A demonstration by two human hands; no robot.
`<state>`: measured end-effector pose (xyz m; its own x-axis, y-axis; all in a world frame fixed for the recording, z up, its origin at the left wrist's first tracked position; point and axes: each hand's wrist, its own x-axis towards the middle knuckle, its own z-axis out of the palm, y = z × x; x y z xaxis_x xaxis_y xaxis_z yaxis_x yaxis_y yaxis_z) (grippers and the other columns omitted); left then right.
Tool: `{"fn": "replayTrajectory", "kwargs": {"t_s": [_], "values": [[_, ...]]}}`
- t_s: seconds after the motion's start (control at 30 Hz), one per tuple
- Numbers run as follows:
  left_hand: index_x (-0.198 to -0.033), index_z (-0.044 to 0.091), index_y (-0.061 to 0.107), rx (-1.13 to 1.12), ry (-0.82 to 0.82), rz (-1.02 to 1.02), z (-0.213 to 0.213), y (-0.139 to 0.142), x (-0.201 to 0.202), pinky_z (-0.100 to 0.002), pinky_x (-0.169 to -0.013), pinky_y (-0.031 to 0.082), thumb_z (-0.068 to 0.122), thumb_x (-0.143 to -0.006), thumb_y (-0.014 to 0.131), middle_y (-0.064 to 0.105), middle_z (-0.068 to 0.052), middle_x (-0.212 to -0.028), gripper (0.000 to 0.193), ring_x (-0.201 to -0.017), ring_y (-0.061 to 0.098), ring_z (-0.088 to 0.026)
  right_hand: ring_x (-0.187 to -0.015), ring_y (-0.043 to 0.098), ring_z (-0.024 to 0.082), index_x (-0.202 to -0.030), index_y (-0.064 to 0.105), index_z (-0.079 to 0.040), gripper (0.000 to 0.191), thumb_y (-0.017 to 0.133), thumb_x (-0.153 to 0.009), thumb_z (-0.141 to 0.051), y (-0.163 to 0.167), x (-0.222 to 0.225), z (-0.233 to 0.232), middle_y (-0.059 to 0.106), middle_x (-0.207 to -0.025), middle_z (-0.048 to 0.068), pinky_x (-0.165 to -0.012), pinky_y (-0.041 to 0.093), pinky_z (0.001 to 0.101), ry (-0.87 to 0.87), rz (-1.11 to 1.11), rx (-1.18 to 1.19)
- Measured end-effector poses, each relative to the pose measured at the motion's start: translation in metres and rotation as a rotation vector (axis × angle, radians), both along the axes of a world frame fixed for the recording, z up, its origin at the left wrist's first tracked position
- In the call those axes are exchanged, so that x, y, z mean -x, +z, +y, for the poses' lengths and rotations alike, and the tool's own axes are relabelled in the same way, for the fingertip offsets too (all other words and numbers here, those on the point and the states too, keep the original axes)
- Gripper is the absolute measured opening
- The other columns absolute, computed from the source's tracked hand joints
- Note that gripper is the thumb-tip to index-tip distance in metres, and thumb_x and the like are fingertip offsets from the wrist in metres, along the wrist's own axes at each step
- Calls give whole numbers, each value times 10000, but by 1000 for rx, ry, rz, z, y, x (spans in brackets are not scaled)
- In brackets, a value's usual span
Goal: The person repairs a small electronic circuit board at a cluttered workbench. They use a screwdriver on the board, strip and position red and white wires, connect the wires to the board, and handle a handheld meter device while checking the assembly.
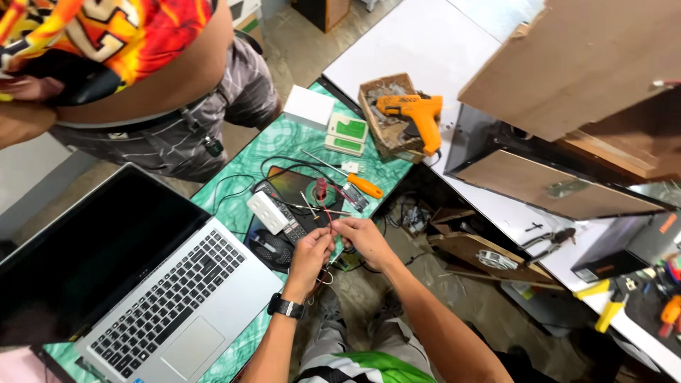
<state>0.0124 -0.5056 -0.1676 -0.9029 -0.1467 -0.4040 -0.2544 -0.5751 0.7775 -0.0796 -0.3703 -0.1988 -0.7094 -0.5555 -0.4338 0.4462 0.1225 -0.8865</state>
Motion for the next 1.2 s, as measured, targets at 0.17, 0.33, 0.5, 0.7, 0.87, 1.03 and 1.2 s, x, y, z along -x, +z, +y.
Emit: {"fn": "replayTrajectory", "kwargs": {"t_s": [0.17,0.33,0.5,0.7,0.87,1.03,1.2], "values": [[-1016,2,658,-8,-57,22,17,-2,8,-208,-478,280,134,-1022,569,553,34,-751,159,-544,388,-15,-695,567,66,-970,750,7,135,691,-938,-111,5,7,22,695,-817,-4,-633,450,229,-45,6,40],[-1011,2,662,-48,-124,70,38,2,19,-205,-478,287,140,-1022,566,578,24,-771,169,-554,401,-21,-722,620,112,-1000,724,26,115,694,-943,-69,1,6,49,692,-821,49,-667,487,255,-254,-121,266],[-1032,-5,666,-144,-186,77,77,10,40,-203,-494,316,98,-987,575,619,0,-802,145,-566,423,-38,-752,633,126,-1038,697,13,124,664,-954,-72,8,4,90,693,-844,58,-718,511,272,-429,-106,437],[-1015,-18,658,-130,-370,51,141,23,56,-220,-496,330,85,-990,569,577,-1,-762,138,-562,425,-49,-761,599,100,-1045,703,5,96,666,-989,-63,37,-7,160,673,-858,32,-711,470,254,-599,55,445],[-986,-20,666,-166,-508,112,209,24,69,-212,-499,325,87,-992,574,586,4,-755,141,-566,419,-42,-773,599,101,-1025,693,9,75,667,-997,-56,62,-14,234,671,-877,33,-720,474,257,-697,140,432],[-991,8,672,-33,-549,112,289,18,75,-210,-501,329,96,-977,590,591,6,-731,121,-575,441,-43,-760,588,95,-1046,699,0,118,655,-982,-88,76,-23,317,672,-874,30,-697,471,255,-733,136,292],[-1004,5,667,-51,-524,89,346,17,74,-206,-536,369,110,-990,590,582,25,-746,131,-605,462,-36,-741,596,137,-1073,647,-28,184,666,-964,-175,44,-8,400,621,-862,9,-654,472,286,-823,21,49]]}}
